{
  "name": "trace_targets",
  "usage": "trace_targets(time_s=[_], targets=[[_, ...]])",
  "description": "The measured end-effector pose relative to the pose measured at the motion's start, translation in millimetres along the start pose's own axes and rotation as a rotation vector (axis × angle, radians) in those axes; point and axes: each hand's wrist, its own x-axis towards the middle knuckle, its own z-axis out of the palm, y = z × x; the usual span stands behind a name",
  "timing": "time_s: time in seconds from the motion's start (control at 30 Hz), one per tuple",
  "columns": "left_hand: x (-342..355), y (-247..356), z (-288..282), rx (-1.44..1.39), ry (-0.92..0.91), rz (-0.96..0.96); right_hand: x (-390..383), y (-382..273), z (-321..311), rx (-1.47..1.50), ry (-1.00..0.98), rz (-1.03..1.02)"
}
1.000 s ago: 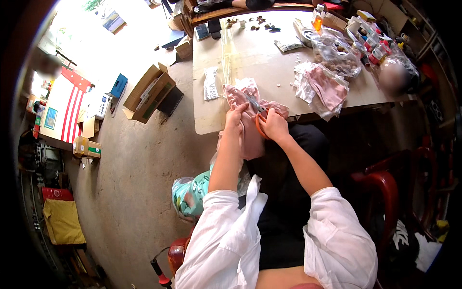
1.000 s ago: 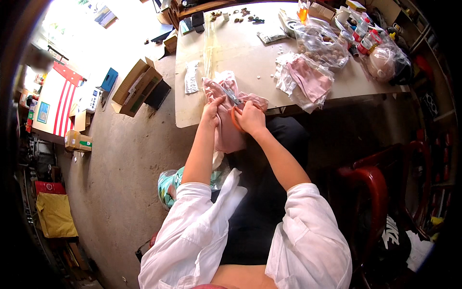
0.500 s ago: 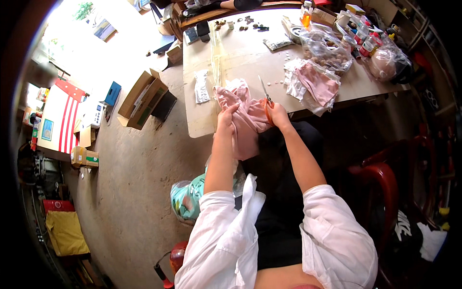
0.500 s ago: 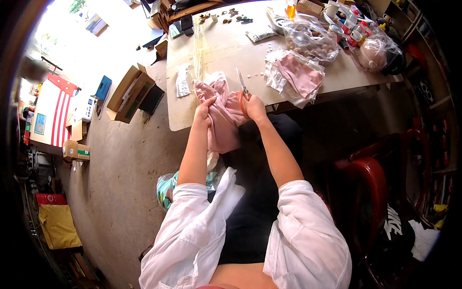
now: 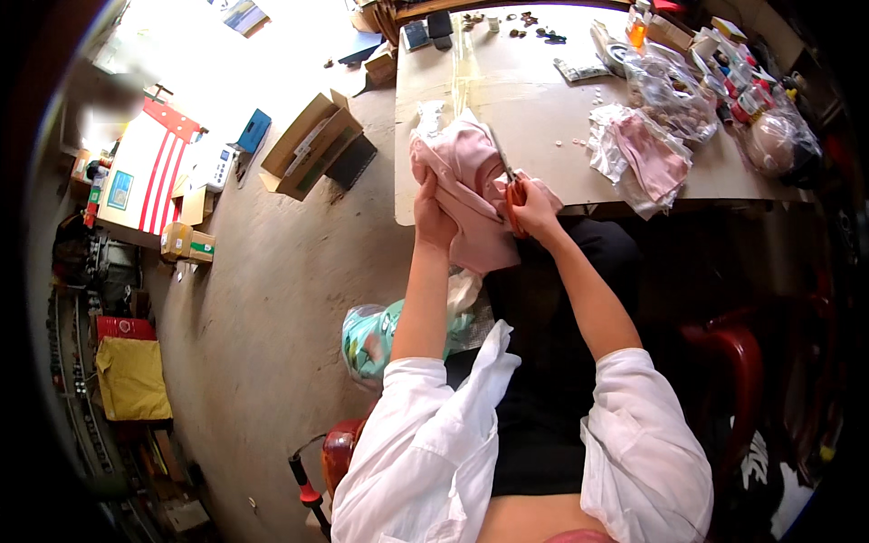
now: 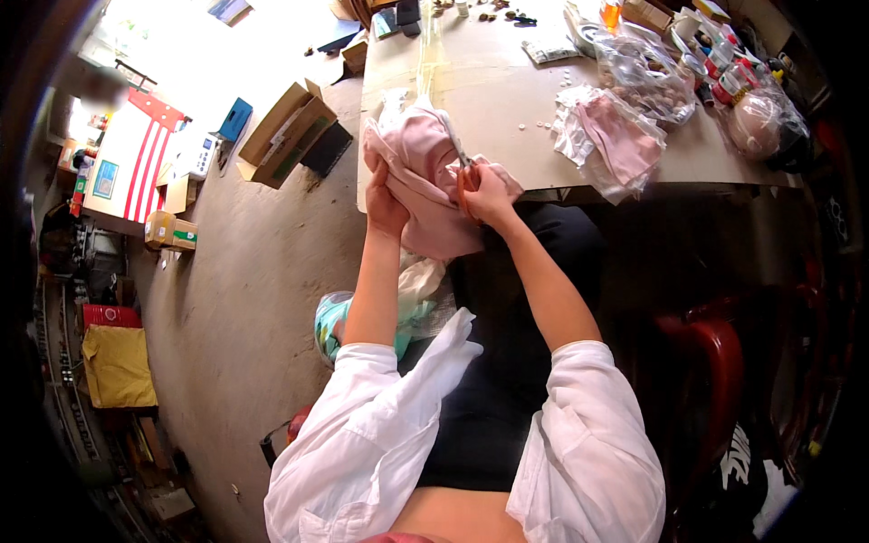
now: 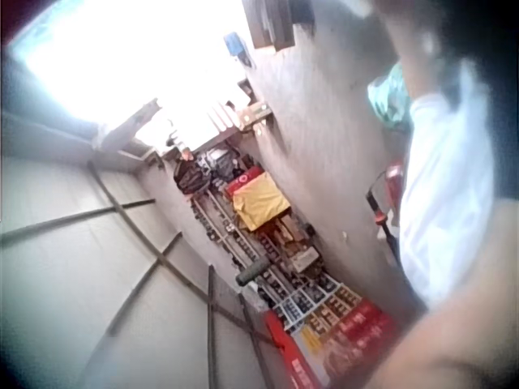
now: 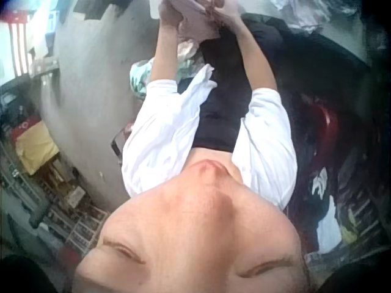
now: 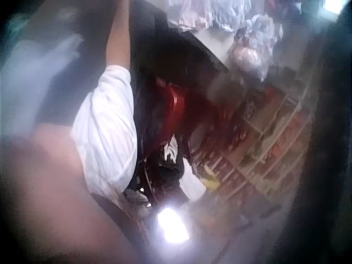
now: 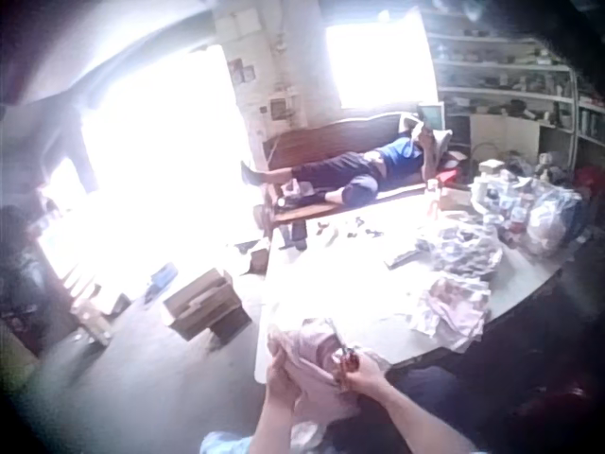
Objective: The person uses orange-handled scissors to cut a piece of white plastic packaging and then cuts a pink piece of fabric. The person is seated at a table in a cluttered room, handling the materials one at a time.
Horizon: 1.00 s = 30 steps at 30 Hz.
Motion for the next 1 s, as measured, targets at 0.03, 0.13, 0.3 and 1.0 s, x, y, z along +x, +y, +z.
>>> trace_targets(time_s=[0.03, 0.13, 0.3, 1.0], targets=[[-3, 8, 10, -0.049, -0.083, 0.020, -3, -7, 6, -0.053, -0.057, 0.023], [-3, 23, 12, -0.077, -0.174, 0.167, -20, -51, 17, -0.058, -0.178, 0.038], [9, 48, 9, 0.102, 0.181, 0.263, -5, -39, 21, 0.474, -0.022, 0.036], [-36, 39, -26, 0.649, 0.330, 0.239, 22, 5, -7, -0.054, 0.667, -0.133]])
